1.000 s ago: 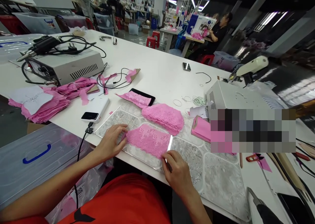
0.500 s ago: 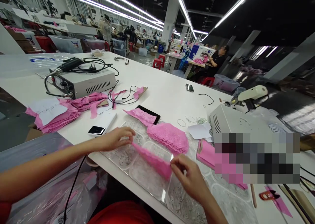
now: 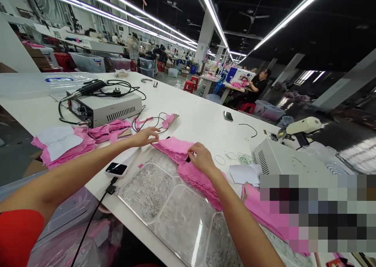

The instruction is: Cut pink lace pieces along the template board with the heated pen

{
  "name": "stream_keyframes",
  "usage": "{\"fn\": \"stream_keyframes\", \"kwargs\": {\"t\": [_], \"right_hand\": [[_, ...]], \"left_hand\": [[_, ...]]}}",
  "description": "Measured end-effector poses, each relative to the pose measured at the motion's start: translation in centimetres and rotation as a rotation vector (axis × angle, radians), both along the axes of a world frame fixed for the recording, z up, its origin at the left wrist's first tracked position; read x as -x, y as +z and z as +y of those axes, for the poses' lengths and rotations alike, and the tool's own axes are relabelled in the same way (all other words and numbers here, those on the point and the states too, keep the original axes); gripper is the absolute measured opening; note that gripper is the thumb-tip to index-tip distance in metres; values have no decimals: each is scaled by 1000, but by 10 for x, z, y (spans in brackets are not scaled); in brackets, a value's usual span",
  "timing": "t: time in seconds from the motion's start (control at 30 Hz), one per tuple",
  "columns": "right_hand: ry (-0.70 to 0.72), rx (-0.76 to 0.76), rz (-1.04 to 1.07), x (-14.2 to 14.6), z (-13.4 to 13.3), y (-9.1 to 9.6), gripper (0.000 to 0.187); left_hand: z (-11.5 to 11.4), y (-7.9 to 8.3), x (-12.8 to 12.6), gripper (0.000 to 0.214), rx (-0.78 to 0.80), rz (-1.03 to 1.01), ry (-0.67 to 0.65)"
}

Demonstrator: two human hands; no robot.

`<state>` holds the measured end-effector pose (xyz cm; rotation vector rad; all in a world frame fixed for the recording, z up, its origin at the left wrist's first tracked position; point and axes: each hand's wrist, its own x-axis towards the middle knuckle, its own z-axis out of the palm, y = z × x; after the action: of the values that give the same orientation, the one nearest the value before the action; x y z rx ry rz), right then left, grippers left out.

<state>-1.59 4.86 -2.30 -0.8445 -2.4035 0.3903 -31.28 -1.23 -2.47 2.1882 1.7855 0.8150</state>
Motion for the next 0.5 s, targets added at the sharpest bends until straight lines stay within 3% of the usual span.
{"fn": "stream_keyframes", "kwargs": {"t": [0.1, 0.23, 0.4, 0.5], "right_hand": [[65, -3, -79, 4, -14, -23, 15], [110, -8, -114, 9, -24, -35, 17], [113, 9, -72, 11, -27, -27, 14], [38, 17, 23, -15, -28, -14, 17]], "left_hand": [[-14, -21, 10, 15, 70, 49, -32], [-16, -27, 17, 21, 98, 109, -54], [-11, -20, 21, 23, 84, 184, -95], [-13, -14, 9, 26, 28, 207, -110]]}}
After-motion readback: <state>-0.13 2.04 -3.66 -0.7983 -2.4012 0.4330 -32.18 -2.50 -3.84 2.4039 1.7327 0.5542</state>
